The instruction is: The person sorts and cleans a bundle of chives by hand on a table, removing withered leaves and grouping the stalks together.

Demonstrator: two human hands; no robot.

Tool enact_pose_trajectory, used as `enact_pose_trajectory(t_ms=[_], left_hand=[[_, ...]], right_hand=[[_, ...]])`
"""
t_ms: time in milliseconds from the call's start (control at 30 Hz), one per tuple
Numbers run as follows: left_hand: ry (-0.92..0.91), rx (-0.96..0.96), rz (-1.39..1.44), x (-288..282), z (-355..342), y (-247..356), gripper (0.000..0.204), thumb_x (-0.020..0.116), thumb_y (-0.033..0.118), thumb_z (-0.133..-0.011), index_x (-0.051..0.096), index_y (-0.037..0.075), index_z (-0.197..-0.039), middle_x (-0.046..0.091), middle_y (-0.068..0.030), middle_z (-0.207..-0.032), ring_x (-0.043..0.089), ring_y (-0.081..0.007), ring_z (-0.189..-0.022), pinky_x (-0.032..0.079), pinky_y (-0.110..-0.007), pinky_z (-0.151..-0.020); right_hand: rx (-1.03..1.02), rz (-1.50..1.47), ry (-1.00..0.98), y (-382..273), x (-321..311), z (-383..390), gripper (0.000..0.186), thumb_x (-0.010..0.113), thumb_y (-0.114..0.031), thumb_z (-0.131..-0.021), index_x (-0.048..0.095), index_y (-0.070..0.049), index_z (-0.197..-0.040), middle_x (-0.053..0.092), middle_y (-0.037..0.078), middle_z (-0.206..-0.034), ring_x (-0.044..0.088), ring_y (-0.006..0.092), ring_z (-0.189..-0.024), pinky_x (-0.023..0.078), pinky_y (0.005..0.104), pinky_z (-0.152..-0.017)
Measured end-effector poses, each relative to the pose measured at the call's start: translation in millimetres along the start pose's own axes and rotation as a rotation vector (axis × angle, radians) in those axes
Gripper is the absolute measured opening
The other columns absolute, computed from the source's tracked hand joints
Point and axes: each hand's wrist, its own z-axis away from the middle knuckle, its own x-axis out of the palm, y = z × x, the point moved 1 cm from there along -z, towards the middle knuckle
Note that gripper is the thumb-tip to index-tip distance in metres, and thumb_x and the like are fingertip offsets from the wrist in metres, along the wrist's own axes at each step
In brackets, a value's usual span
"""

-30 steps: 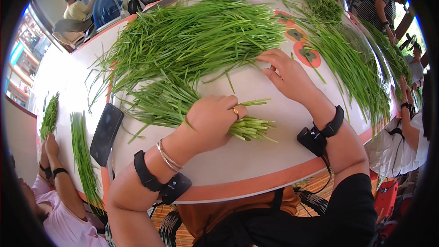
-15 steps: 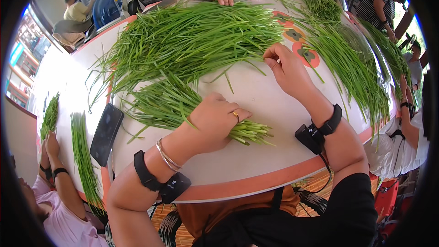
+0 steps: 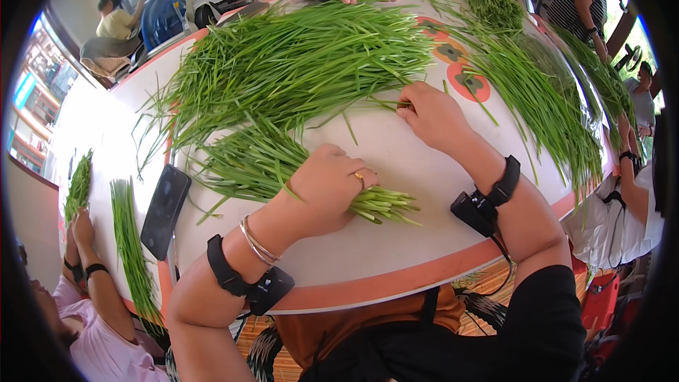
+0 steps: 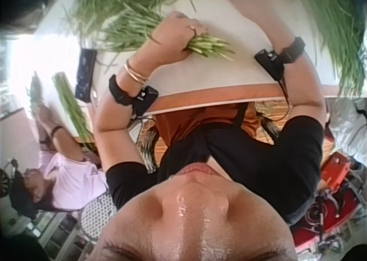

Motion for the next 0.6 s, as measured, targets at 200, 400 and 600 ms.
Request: enact_pose_trajectory(t_ms=[200,400,600], left_hand=[[0.078,0.006,0.0,-1,-1,-1,0.039,0.072,0.004,-0.059,0.063,0.012,-0.097,0.058,-0.0033,-0.093,0.057,-0.0278,-0.097,0.042,-0.04,-0.092],[0.193,0.043,0.026,-4,-4,-2,0.034,0.071,0.002,-0.06,0.062,0.013,-0.092,0.059,-0.0033,-0.096,0.056,-0.0289,-0.097,0.045,-0.04,-0.086],[0.034,-0.049,0.079,-1,1,-2,0.03,0.071,0.004,-0.063,0.06,0.012,-0.089,0.058,-0.0043,-0.091,0.056,-0.0278,-0.089,0.045,-0.038,-0.08]], right_hand=[[-0.204,0.093,0.097,1,7,7,0.015,0.062,-0.011,-0.086,0.055,-0.001,-0.095,0.057,0.017,-0.098,0.057,0.0354,-0.095,0.047,0.0436,-0.082],[-0.098,-0.123,0.03,-10,0,7,0.017,0.063,-0.013,-0.086,0.053,-0.001,-0.095,0.057,0.017,-0.102,0.055,0.0349,-0.101,0.046,0.0443,-0.085],[-0.074,-0.034,0.192,-10,-1,8,0.023,0.067,-0.017,-0.085,0.056,0.0,-0.096,0.058,0.014,-0.098,0.06,0.0321,-0.088,0.048,0.0403,-0.079]])
